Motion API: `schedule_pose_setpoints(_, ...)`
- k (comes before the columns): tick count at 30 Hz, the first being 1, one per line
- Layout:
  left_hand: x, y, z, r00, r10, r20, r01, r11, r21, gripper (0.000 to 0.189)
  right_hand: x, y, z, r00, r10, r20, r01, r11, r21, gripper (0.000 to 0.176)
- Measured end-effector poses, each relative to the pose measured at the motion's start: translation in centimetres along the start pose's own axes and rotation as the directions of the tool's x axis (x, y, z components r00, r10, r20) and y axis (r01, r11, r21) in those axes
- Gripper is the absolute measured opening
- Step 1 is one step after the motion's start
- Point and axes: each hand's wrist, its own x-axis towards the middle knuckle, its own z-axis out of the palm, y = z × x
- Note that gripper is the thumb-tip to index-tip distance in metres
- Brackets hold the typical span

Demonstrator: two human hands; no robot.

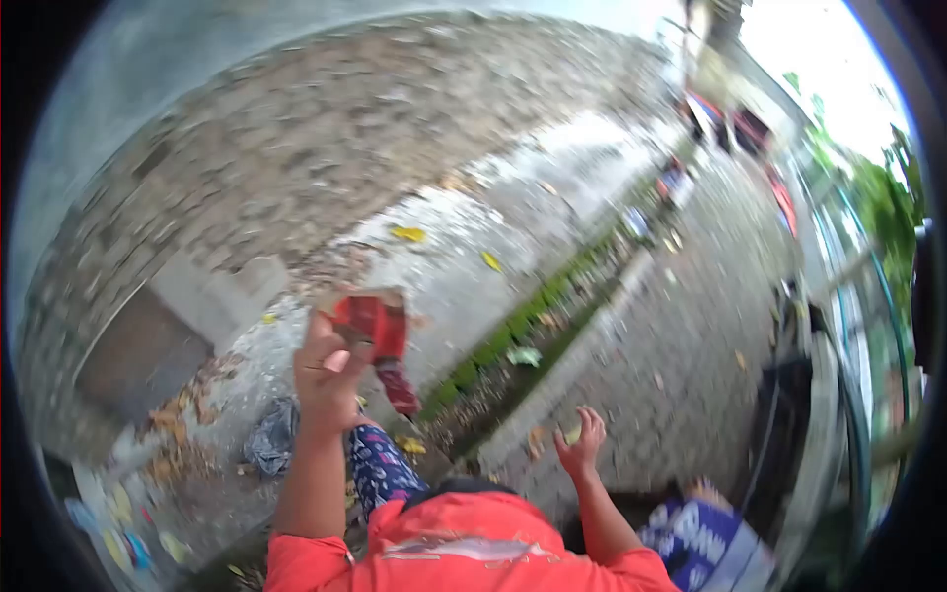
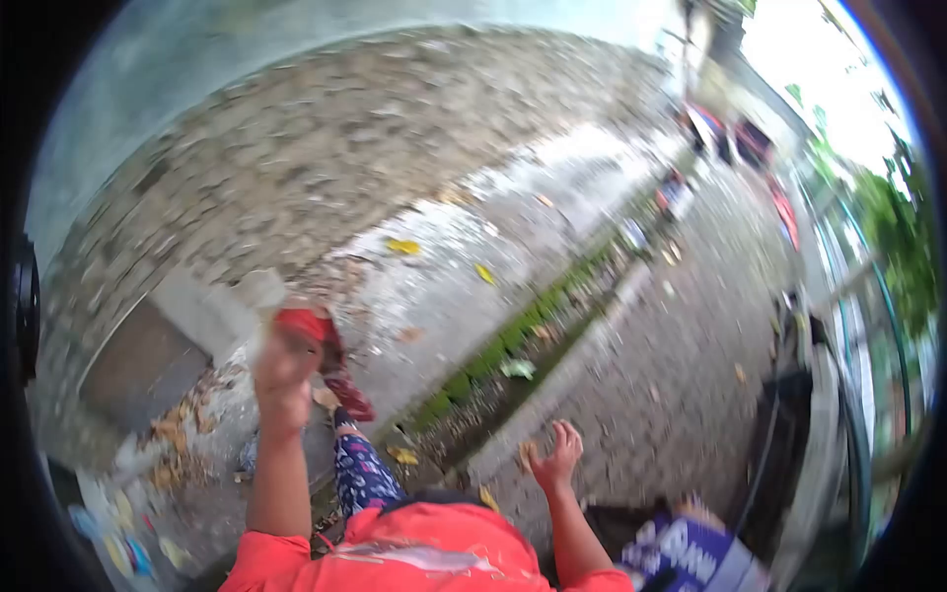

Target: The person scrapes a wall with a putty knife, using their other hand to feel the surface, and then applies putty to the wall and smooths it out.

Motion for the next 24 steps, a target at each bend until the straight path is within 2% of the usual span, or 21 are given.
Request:
schedule_pose_setpoints(1,-0.4,-0.3,0.8,0.997,0.069,-0.015,-0.069,0.997,0.026,0.019,2.9,0.1,1.0,0.993,-0.11,0.037,0.108,0.993,0.051,0.057)
schedule_pose_setpoints(2,-0.4,-0.3,2.1,0.994,0.099,-0.044,-0.1,0.994,-0.038,0.013,5.5,-0.4,2.2,0.976,-0.209,0.063,0.202,0.974,0.101,0.052)
schedule_pose_setpoints(3,4.7,-2.0,-7.5,0.99,0.097,-0.106,-0.116,0.975,-0.188,0.01,11.2,-11.1,6.6,0.957,-0.282,0.064,0.273,0.954,0.127,0.044)
schedule_pose_setpoints(5,6.7,-2.5,-13.8,0.994,0.06,-0.095,-0.078,0.978,-0.192,0.01,14.1,-19.3,12.2,0.913,-0.387,0.129,0.358,0.912,0.201,0.042)
schedule_pose_setpoints(6,11.8,-1.8,-17.4,0.984,0.173,-0.05,-0.178,0.977,-0.119,0.009,19.6,-26.5,15.2,0.915,-0.396,0.08,0.361,0.891,0.275,0.04)
schedule_pose_setpoints(7,14.9,-0.8,-20.7,0.974,0.226,-0.013,-0.227,0.972,-0.057,0.008,22.2,-30.8,18.2,0.91,-0.407,0.077,0.357,0.866,0.351,0.036)
schedule_pose_setpoints(8,16.6,0.4,-23.1,0.994,0.107,-0.028,-0.107,0.994,-0.021,0.008,24.0,-35.4,19.4,0.91,-0.387,0.15,0.298,0.86,0.413,0.035)
schedule_pose_setpoints(9,19.0,1.2,-25.6,0.991,0.125,-0.053,-0.126,0.992,-0.011,0.008,25.2,-40.3,19.6,0.899,-0.373,0.229,0.236,0.853,0.465,0.035)
schedule_pose_setpoints(10,20.9,2.0,-28.1,0.988,0.145,-0.051,-0.144,0.989,0.039,0.007,26.3,-44.9,19.4,0.868,-0.409,0.283,0.275,0.868,0.413,0.043)
schedule_pose_setpoints(11,22.4,2.8,-30.2,0.987,0.154,-0.045,-0.15,0.985,0.089,0.006,27.3,-47.9,19.9,0.856,-0.42,0.3,0.276,0.864,0.421,0.043)
schedule_pose_setpoints(13,25.2,5.0,-33.3,0.988,0.125,-0.089,-0.116,0.988,0.104,0.004,28.4,-53.3,19.9,0.836,-0.44,0.328,0.11,0.72,0.685,0.045)
schedule_pose_setpoints(15,27.9,7.4,-35.0,0.976,0.142,-0.167,-0.122,0.985,0.123,0.004,30.4,-57.8,18.7,0.808,-0.459,0.369,0.089,0.714,0.695,0.044)
schedule_pose_setpoints(17,30.5,9.2,-36.6,0.967,0.081,-0.243,-0.057,0.993,0.107,0.006,32.7,-60.7,18.6,0.786,-0.566,0.249,0.22,0.632,0.743,0.042)
schedule_pose_setpoints(18,32.0,9.6,-37.4,0.964,0.082,-0.253,-0.04,0.985,0.166,0.007,34.2,-62.5,17.7,0.752,-0.613,0.243,0.283,0.633,0.721,0.04)
schedule_pose_setpoints(19,33.3,9.8,-38.1,0.962,0.082,-0.259,-0.022,0.974,0.225,0.009,35.7,-63.9,17.4,0.734,-0.629,0.256,0.28,0.624,0.729,0.038)
schedule_pose_setpoints(20,34.6,9.8,-38.2,0.949,0.125,-0.289,-0.07,0.979,0.194,0.009,37.0,-65.1,17.4,0.722,-0.646,0.247,0.278,0.598,0.752,0.039)
schedule_pose_setpoints(22,37.1,9.6,-38.6,0.947,0.125,-0.297,-0.069,0.979,0.192,0.009,39.4,-66.6,18.4,0.706,-0.667,0.239,0.272,0.567,0.778,0.039)
schedule_pose_setpoints(24,39.3,9.0,-38.3,0.945,0.139,-0.295,-0.083,0.978,0.194,0.008,41.8,-67.8,20.0,0.676,-0.676,0.294,0.148,0.515,0.844,0.044)
